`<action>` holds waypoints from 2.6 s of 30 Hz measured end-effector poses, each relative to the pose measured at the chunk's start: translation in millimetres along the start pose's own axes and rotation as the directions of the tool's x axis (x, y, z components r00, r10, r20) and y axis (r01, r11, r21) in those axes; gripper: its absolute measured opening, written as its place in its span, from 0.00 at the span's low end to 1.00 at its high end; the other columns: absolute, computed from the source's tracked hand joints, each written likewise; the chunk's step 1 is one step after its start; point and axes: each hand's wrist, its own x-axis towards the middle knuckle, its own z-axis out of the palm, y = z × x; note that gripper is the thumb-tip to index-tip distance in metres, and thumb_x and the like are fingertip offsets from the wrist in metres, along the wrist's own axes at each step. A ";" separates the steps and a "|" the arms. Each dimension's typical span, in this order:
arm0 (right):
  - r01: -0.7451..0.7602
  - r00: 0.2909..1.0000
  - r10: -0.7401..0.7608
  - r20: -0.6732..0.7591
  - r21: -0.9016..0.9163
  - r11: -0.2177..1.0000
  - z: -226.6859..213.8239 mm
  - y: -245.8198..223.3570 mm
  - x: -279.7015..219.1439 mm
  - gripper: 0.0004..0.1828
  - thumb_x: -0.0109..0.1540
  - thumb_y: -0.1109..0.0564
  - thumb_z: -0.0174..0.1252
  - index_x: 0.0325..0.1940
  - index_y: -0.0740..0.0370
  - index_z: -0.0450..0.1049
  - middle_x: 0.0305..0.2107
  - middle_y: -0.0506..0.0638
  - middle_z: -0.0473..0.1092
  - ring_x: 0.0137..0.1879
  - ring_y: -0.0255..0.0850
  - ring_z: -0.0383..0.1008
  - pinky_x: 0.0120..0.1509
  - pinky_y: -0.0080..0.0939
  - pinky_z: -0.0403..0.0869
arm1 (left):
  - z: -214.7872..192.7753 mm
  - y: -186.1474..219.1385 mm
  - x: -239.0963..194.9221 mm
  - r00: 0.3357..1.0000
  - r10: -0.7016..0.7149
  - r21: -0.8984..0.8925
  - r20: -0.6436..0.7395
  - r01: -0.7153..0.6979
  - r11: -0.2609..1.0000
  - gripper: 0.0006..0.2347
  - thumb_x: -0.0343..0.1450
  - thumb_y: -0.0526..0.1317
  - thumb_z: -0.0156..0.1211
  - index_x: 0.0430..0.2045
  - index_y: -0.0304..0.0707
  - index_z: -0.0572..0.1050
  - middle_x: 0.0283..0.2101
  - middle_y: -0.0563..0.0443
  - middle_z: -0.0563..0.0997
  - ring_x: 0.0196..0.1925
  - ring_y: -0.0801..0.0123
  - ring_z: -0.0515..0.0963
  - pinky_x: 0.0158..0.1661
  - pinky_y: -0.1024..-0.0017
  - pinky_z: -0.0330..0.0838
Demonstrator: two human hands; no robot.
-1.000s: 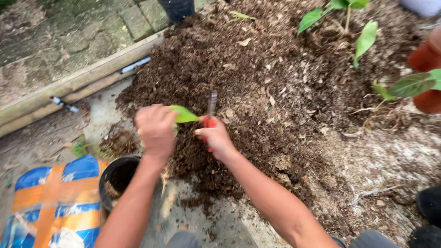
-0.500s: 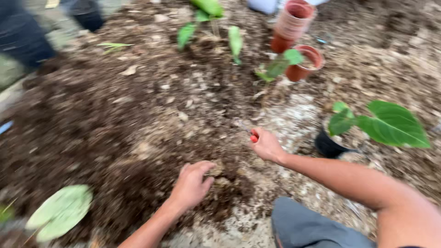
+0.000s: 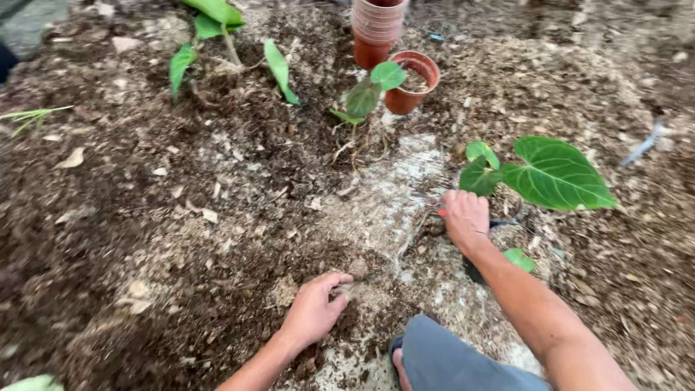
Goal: The person takes plants out of small plastic pots, removes excess soil and loose roots by hand and using shears, and then places them into new pots while adding fresh soil from a large pile.
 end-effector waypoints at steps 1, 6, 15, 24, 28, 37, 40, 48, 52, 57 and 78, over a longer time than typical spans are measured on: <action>-0.003 1.000 0.003 0.029 0.011 1.000 -1.0 0.2 1.5 0.13 0.61 0.46 0.62 0.41 0.55 0.71 0.33 0.50 0.72 0.42 0.47 0.74 0.46 0.51 0.67 | 1.7 -7.7 -3.2 0.998 -0.049 -0.038 -0.027 0.048 0.998 0.13 0.67 0.38 0.66 0.46 0.40 0.80 0.51 0.46 0.84 0.51 0.59 0.83 0.53 0.66 0.74; 0.087 0.990 -0.060 -0.127 0.223 0.971 -41.1 -21.8 2.8 0.10 0.57 0.53 0.64 0.40 0.54 0.72 0.30 0.50 0.72 0.40 0.49 0.73 0.44 0.53 0.67 | 17.0 -40.6 -8.7 0.978 -0.182 -0.227 -0.098 0.156 0.961 0.12 0.68 0.36 0.63 0.45 0.38 0.81 0.45 0.48 0.87 0.46 0.70 0.86 0.50 0.72 0.77; 0.815 0.577 -0.522 -0.628 0.410 0.409 -116.5 -135.1 -5.7 0.12 0.51 0.60 0.65 0.36 0.57 0.71 0.32 0.50 0.72 0.40 0.46 0.74 0.47 0.49 0.70 | -4.2 -83.7 -22.0 0.784 -0.617 -0.580 -0.063 0.474 0.662 0.27 0.80 0.39 0.58 0.77 0.55 0.61 0.52 0.13 0.78 0.50 0.15 0.68 0.51 0.33 0.64; 0.851 0.473 -0.678 -0.563 0.490 0.186 -38.6 -200.9 -35.2 0.22 0.60 0.47 0.66 0.49 0.59 0.67 0.39 0.54 0.71 0.50 0.47 0.73 0.62 0.53 0.70 | 9.7 -157.8 -47.5 0.869 -0.400 -0.681 -0.290 0.107 0.725 0.29 0.62 0.43 0.66 0.58 0.31 0.70 0.61 0.42 0.75 0.62 0.58 0.73 0.63 0.65 0.64; 0.821 0.415 -0.821 -0.393 0.551 0.152 -29.2 -174.3 -73.0 0.33 0.53 0.52 0.64 0.60 0.60 0.66 0.46 0.56 0.71 0.56 0.49 0.70 0.71 0.59 0.60 | -0.6 -132.7 -42.7 0.849 -0.465 -0.626 -0.250 0.224 0.747 0.26 0.63 0.48 0.67 0.53 0.32 0.73 0.55 0.43 0.79 0.54 0.61 0.78 0.56 0.65 0.71; 0.701 0.659 -0.739 -0.141 0.472 0.535 -9.7 -159.9 -42.8 0.39 0.53 0.33 0.62 0.60 0.59 0.68 0.53 0.57 0.69 0.64 0.51 0.67 0.75 0.62 0.56 | 11.8 -127.7 -18.4 0.789 -0.572 -0.830 -0.225 0.152 0.536 0.14 0.68 0.41 0.66 0.39 0.26 0.78 0.40 0.46 0.84 0.37 0.66 0.83 0.39 0.70 0.81; 0.280 0.880 -0.464 0.104 0.675 0.683 -3.5 -182.2 -20.1 0.20 0.67 0.41 0.57 0.56 0.54 0.73 0.51 0.50 0.73 0.56 0.42 0.71 0.67 0.48 0.67 | 1.6 -136.3 -20.4 0.786 -0.567 -0.845 -0.247 0.111 0.523 0.09 0.67 0.35 0.64 0.36 0.25 0.78 0.40 0.44 0.83 0.36 0.66 0.84 0.37 0.69 0.83; 0.031 0.796 -0.606 -0.004 0.999 0.035 -86.4 -252.3 23.3 0.25 0.52 0.48 0.68 0.52 0.51 0.73 0.56 0.44 0.66 0.63 0.43 0.68 0.67 0.56 0.69 | -40.5 -123.4 -66.7 0.757 -0.630 -0.732 -0.175 0.328 0.597 0.07 0.68 0.31 0.57 0.34 0.23 0.78 0.34 0.38 0.84 0.30 0.58 0.82 0.25 0.65 0.71; 0.615 0.626 -0.686 -0.371 0.775 0.142 -114.8 -282.5 5.3 0.22 0.52 0.42 0.71 0.48 0.48 0.83 0.58 0.47 0.68 0.67 0.50 0.66 0.73 0.65 0.62 | -65.9 -99.5 -112.5 0.788 -0.558 -0.809 -0.261 0.137 0.572 0.12 0.65 0.27 0.57 0.42 0.26 0.74 0.38 0.44 0.81 0.33 0.62 0.84 0.29 0.66 0.83; 0.683 0.541 -0.688 -0.484 0.730 0.023 -161.9 -339.3 -8.1 0.25 0.52 0.45 0.70 0.52 0.50 0.83 0.66 0.60 0.58 0.66 0.62 0.64 0.68 0.67 0.63 | -124.9 -60.1 -169.6 0.724 -0.594 -0.768 -0.350 0.141 0.625 0.19 0.62 0.27 0.55 0.49 0.34 0.73 0.41 0.48 0.82 0.34 0.66 0.85 0.26 0.67 0.82; -0.267 0.660 -0.697 0.282 0.954 0.134 -249.8 -481.8 37.9 0.32 0.68 0.47 0.45 0.76 0.51 0.54 0.72 0.54 0.52 0.76 0.47 0.50 0.75 0.65 0.56 | -167.9 -119.7 -227.9 0.620 -0.362 -0.707 -0.696 -0.505 0.495 0.56 0.56 0.45 0.75 0.71 0.67 0.31 0.70 0.44 0.54 0.73 0.49 0.57 0.68 0.49 0.56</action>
